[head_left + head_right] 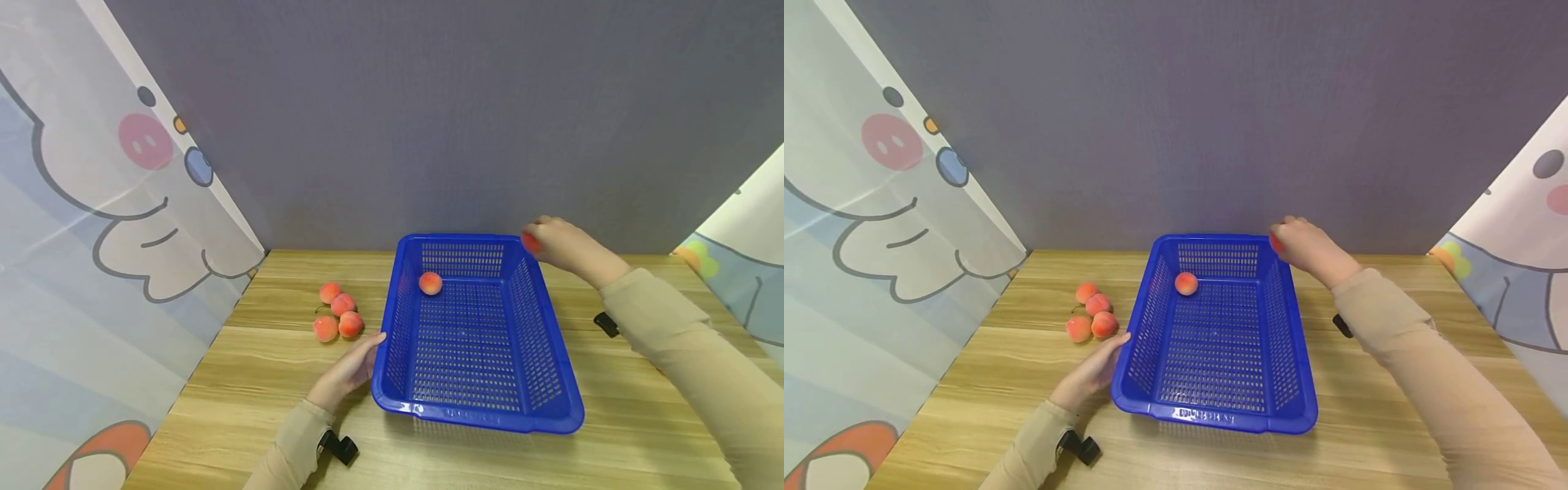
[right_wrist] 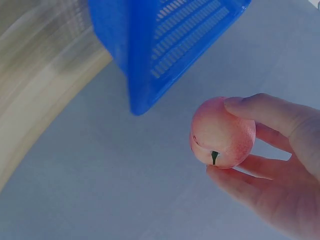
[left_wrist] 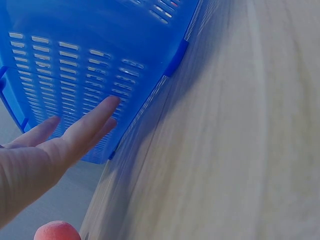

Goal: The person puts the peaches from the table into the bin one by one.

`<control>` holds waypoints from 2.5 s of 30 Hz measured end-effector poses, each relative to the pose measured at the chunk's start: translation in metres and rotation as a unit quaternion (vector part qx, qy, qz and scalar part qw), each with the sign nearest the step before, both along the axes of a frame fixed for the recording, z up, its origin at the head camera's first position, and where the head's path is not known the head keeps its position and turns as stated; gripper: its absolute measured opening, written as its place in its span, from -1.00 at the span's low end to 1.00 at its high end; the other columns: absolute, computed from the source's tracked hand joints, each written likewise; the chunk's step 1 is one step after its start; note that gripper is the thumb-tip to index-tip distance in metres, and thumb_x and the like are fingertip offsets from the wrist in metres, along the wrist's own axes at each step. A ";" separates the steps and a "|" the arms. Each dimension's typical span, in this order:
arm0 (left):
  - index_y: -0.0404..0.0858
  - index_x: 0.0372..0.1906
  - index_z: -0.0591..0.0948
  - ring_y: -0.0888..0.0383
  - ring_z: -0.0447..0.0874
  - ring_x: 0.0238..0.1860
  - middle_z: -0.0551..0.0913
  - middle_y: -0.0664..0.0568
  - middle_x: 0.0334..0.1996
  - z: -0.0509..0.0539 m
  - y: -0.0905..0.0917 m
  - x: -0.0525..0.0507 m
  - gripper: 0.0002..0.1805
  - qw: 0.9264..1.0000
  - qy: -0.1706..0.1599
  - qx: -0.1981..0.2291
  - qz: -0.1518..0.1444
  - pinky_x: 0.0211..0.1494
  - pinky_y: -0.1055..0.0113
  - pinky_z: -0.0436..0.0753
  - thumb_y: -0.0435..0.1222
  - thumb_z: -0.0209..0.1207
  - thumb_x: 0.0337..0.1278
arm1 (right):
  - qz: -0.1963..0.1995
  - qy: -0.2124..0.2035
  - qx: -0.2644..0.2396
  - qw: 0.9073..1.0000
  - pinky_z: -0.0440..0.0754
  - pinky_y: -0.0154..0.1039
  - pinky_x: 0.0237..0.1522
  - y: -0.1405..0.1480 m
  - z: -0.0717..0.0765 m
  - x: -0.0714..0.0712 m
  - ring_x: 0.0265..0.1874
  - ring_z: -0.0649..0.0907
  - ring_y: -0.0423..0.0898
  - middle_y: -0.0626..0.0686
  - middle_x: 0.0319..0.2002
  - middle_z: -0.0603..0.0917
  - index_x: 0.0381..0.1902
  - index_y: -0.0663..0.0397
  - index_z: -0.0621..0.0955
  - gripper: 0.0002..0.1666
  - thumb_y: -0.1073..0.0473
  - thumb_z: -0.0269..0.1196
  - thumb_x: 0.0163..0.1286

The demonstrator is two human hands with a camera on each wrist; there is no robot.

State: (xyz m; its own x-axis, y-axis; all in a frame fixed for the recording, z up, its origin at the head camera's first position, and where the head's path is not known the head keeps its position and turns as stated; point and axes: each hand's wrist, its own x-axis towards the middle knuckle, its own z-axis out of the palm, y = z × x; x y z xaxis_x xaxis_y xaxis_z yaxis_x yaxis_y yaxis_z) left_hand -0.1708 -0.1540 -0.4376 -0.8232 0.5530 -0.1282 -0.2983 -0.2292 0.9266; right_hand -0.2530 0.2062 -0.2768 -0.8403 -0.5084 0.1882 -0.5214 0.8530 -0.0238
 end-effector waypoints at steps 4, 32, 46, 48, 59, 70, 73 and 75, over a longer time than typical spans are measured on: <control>-0.22 -0.11 0.39 0.25 0.57 -0.28 0.60 0.11 -0.30 -0.002 0.000 -0.001 -0.76 1.000 0.003 0.003 -0.002 -0.20 0.37 0.56 -0.21 -0.24 0.32 | 0.005 -0.013 0.004 1.000 0.49 0.07 -0.31 -0.013 0.002 -0.004 -0.29 0.52 0.26 0.42 -0.23 0.50 -0.11 0.48 0.48 -0.55 0.42 0.24 -0.04; -0.20 -0.13 0.42 0.26 0.57 -0.29 0.60 0.11 -0.31 -0.001 -0.001 0.000 -0.75 1.000 0.004 0.004 -0.002 -0.21 0.37 0.55 -0.23 -0.25 0.32 | 0.081 -0.011 -0.028 0.996 0.50 -0.10 -0.36 -0.087 -0.017 -0.015 -0.44 0.53 0.08 0.20 -0.42 0.54 -0.24 0.35 0.57 -0.68 0.43 0.23 -0.07; -0.19 -0.14 0.42 0.27 0.57 -0.29 0.61 0.13 -0.31 0.012 0.000 0.004 -0.69 1.000 -0.001 0.014 -0.012 -0.21 0.39 0.56 -0.32 -0.39 0.34 | 0.088 -0.072 -0.055 0.992 0.50 -0.19 -0.32 -0.119 -0.031 -0.010 -0.36 0.51 0.00 0.17 -0.32 0.57 -0.14 0.32 0.56 -0.62 0.39 0.24 0.00; -0.18 -0.14 0.43 0.27 0.57 -0.29 0.61 0.13 -0.32 0.014 0.000 0.005 -0.69 1.000 0.000 0.012 -0.012 -0.21 0.39 0.56 -0.32 -0.38 0.34 | 0.092 -0.079 -0.058 0.991 0.50 -0.18 -0.30 -0.123 -0.033 -0.010 -0.34 0.51 0.00 0.17 -0.31 0.57 -0.12 0.33 0.55 -0.62 0.36 0.24 0.02; -0.16 -0.15 0.43 0.28 0.57 -0.29 0.61 0.14 -0.32 0.016 0.001 0.006 -0.69 1.000 -0.004 0.008 -0.010 -0.21 0.40 0.55 -0.32 -0.38 0.34 | 0.093 -0.104 -0.061 0.988 0.51 -0.15 -0.19 -0.138 -0.053 -0.011 -0.26 0.53 0.03 0.22 -0.21 0.57 -0.05 0.32 0.52 -0.54 0.28 0.26 0.04; -0.16 -0.13 0.43 0.27 0.56 -0.28 0.60 0.14 -0.31 0.017 0.001 0.007 -0.69 1.000 0.003 0.009 -0.017 -0.20 0.39 0.54 -0.31 -0.37 0.34 | 0.098 -0.111 -0.059 0.987 0.51 -0.17 -0.16 -0.142 -0.068 -0.012 -0.22 0.54 0.02 0.20 -0.19 0.57 -0.06 0.31 0.52 -0.53 0.30 0.28 0.00; -0.17 -0.13 0.43 0.26 0.56 -0.28 0.60 0.13 -0.31 0.016 0.001 0.006 -0.68 1.000 0.001 0.007 -0.016 -0.20 0.38 0.54 -0.32 -0.38 0.34 | 0.098 -0.113 -0.056 0.987 0.51 -0.18 -0.19 -0.143 -0.072 -0.011 -0.25 0.54 0.01 0.20 -0.21 0.57 -0.06 0.31 0.52 -0.52 0.29 0.28 -0.02; -0.17 -0.13 0.44 0.26 0.57 -0.28 0.60 0.12 -0.31 0.015 0.001 0.005 -0.68 1.000 -0.004 0.006 -0.013 -0.20 0.37 0.55 -0.33 -0.38 0.35 | 0.097 -0.117 -0.053 0.987 0.52 -0.19 -0.21 -0.144 -0.074 -0.011 -0.27 0.54 0.00 0.19 -0.23 0.57 -0.06 0.30 0.52 -0.51 0.29 0.29 -0.02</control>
